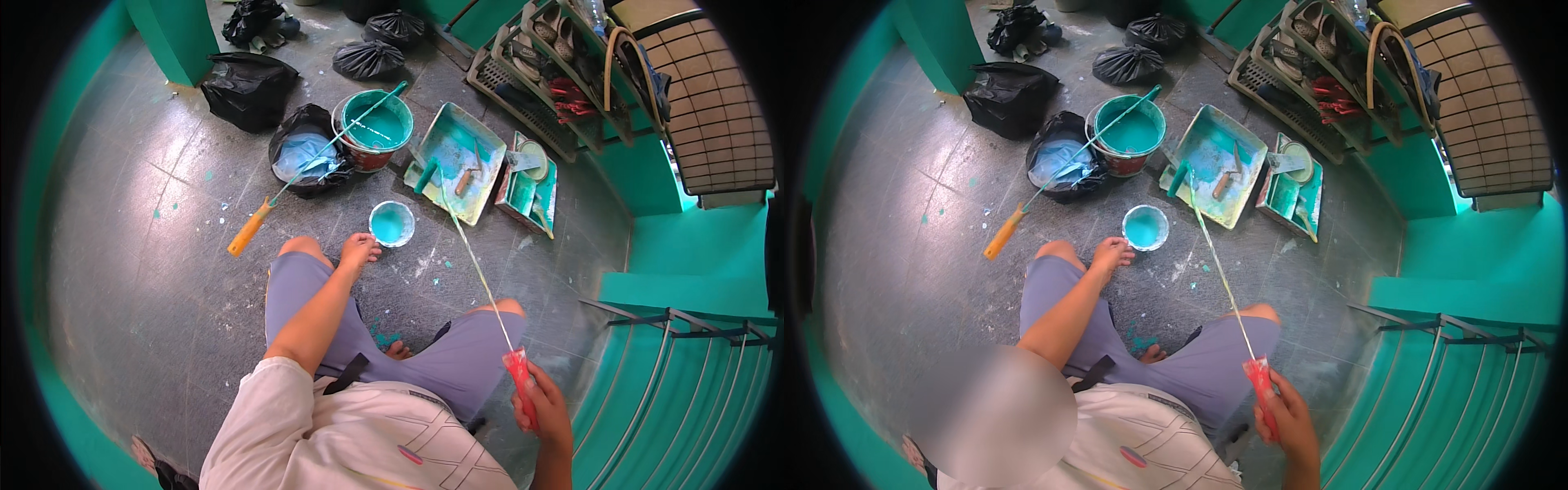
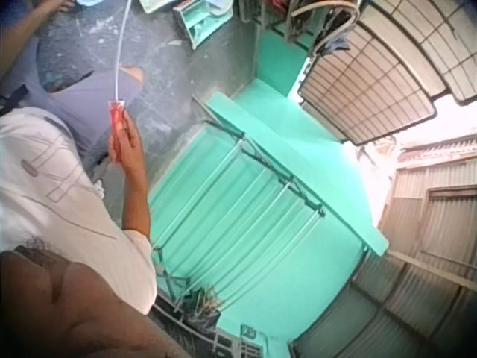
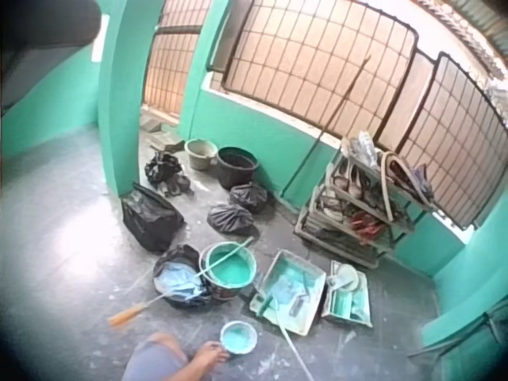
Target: The person sits on the floor and pours light blue paint from a small cup into a larger paint tray. They then use a paint roller to mix the paint in the tray. The person briefly stands to inspect a wall before returning to the floor to continue mixing.
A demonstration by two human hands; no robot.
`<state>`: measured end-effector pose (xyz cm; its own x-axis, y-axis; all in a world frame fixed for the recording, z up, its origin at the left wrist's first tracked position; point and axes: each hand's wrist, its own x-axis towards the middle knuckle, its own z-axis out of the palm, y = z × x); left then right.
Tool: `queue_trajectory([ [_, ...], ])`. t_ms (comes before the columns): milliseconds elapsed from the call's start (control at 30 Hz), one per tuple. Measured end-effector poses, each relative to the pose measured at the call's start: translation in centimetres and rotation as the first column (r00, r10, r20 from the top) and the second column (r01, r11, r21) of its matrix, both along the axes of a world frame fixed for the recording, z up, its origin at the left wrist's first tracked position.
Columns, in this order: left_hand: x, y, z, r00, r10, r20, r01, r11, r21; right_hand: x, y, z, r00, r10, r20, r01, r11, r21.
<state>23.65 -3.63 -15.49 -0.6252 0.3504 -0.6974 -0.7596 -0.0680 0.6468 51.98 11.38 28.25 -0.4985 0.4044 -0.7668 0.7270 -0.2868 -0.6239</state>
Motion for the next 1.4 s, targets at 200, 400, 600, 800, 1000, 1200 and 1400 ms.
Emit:
queue_trajectory([
  [200,-0.2,-0.3,0.1,1.0,-0.004,0.001,0.004,0.999,-0.032,-2.7,0.6,-6.4,0.959,-0.252,-0.133,0.199,0.926,-0.322],
  [400,-0.2,-0.8,0.3,1.0,-0.007,-0.018,0.006,0.997,-0.073,-6.6,0.7,-13.4,0.885,-0.415,-0.213,0.296,0.852,-0.432],
  [600,-0.1,-1.0,-0.2,1.0,-0.001,-0.019,0.0,0.997,-0.076,-9.4,-0.5,-15.3,0.95,-0.289,-0.119,0.261,0.943,-0.205],
  [800,-0.1,-1.2,-0.1,1.0,-0.002,0.0,0.002,0.996,-0.088,-9.3,-0.2,-15.3,0.86,0.389,0.329,-0.509,0.704,0.496],
  [1000,-0.1,-1.1,-0.2,0.999,-0.046,-0.012,0.045,0.995,-0.088,-12.7,3.5,-19.0,0.753,0.475,0.455,-0.636,0.349,0.688],
  [1200,-0.3,-1.3,0.0,1.0,0.004,-0.013,-0.004,0.999,-0.052,-10.9,1.7,-17.4,0.739,0.483,0.469,-0.666,0.418,0.618],
  [1400,-0.5,-0.7,-0.3,1.0,0.028,0.006,-0.028,1.0,-0.008,-14.6,4.6,-18.1,0.831,0.406,0.379,-0.549,0.499,0.67],
])
